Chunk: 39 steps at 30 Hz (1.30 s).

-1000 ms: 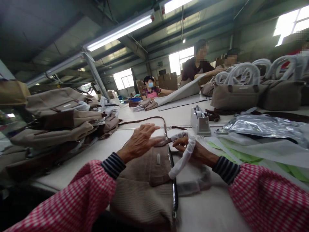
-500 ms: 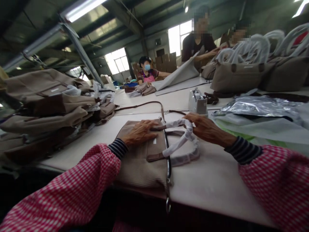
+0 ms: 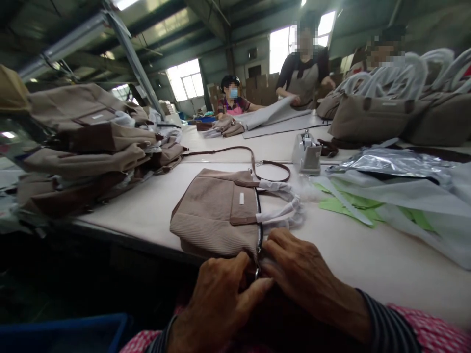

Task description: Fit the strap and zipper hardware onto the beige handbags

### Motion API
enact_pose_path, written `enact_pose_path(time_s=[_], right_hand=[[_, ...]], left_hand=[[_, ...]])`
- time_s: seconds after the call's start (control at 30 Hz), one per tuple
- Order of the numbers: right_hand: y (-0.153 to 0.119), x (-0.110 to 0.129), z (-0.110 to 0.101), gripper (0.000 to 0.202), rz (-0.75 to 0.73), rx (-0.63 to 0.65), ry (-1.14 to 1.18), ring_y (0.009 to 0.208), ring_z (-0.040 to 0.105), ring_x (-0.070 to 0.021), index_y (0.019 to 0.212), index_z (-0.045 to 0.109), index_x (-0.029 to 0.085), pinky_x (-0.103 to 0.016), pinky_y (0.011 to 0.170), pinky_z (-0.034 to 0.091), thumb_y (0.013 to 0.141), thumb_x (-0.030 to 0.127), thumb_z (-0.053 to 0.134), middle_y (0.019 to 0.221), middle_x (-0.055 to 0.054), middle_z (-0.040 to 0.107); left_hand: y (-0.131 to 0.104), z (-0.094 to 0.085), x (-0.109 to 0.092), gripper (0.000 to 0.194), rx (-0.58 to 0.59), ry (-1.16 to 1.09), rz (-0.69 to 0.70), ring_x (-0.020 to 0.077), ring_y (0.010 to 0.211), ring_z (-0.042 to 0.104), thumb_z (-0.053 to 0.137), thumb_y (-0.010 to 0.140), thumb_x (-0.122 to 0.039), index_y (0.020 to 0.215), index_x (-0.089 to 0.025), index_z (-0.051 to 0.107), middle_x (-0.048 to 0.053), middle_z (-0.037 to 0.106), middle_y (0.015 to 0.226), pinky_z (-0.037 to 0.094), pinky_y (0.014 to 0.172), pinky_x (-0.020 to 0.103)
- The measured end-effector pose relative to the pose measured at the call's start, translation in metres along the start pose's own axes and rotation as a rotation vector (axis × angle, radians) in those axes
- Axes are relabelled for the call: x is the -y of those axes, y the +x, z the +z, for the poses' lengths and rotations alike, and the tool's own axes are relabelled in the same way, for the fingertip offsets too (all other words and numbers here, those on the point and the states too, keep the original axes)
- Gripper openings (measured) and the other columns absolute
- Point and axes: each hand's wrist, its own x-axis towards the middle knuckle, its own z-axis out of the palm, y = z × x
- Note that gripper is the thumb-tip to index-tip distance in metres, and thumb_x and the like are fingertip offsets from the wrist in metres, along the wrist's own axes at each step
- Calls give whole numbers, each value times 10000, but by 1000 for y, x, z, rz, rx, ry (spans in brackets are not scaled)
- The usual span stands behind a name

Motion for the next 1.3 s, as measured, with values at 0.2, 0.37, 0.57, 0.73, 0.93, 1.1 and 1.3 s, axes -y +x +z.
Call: enact_pose_path(time_s=[0.2, 0.37, 0.57, 0.73, 0.93, 1.1, 1.3], right_hand=[[17, -4, -4, 218, -12, 20, 131, 788, 632, -172, 841, 612, 199, -290, 701, 437, 1032, 186, 507, 906, -41, 675], [21, -5, -3, 73, 1, -34, 250, 795, 653, -194, 1021, 630, 204, -295, 701, 455, 959, 242, 641, 925, -35, 710], [38, -6, 4, 124, 12, -107, 556, 669, 634, -164, 853, 653, 205, -263, 620, 452, 953, 279, 652, 742, 10, 678], [42, -9, -12, 165, -61, -43, 582, 667, 625, -148, 871, 690, 201, -256, 654, 464, 989, 252, 586, 733, 15, 678], [45, -10, -15, 186, -147, -5, 450, 786, 615, -160, 930, 652, 214, -285, 741, 465, 1053, 281, 530, 882, -3, 698], [49, -16, -24, 239, -252, -37, 226, 955, 569, -218, 887, 550, 217, -376, 868, 462, 1089, 256, 429, 987, -53, 667], [84, -80, -19, 202, -83, -131, 54, 979, 578, -261, 862, 571, 205, -465, 942, 490, 1021, 207, 446, 1016, -113, 664]], left_hand=[[7, 9, 11, 320, -162, 123, -18, 207, 567, 679, 474, 1051, -298, 759, -219, 580, 28, 706, 651, 287, 554, 314], [4, -4, 14, 405, -143, -29, -7, 168, 611, 656, 417, 1091, -325, 731, -219, 568, 2, 687, 657, 376, 608, 274], [17, -25, 9, 460, -131, -145, 46, 144, 579, 618, 407, 1103, -380, 697, -217, 551, -23, 633, 600, 377, 595, 269], [17, -29, 19, 426, -109, -121, 145, 139, 585, 636, 462, 1085, -331, 685, -217, 552, -33, 653, 628, 380, 606, 286], [5, -15, 31, 435, -212, 22, 256, 160, 592, 652, 393, 1113, -356, 745, -221, 582, -11, 680, 672, 393, 589, 305], [1, -7, 35, 535, -318, 91, 335, 153, 525, 627, 241, 1136, -351, 717, -220, 548, 11, 645, 624, 373, 526, 328], [-3, 3, 39, 527, -418, 66, 436, 110, 429, 552, 289, 1137, -385, 669, -219, 467, -20, 578, 521, 334, 467, 295]])
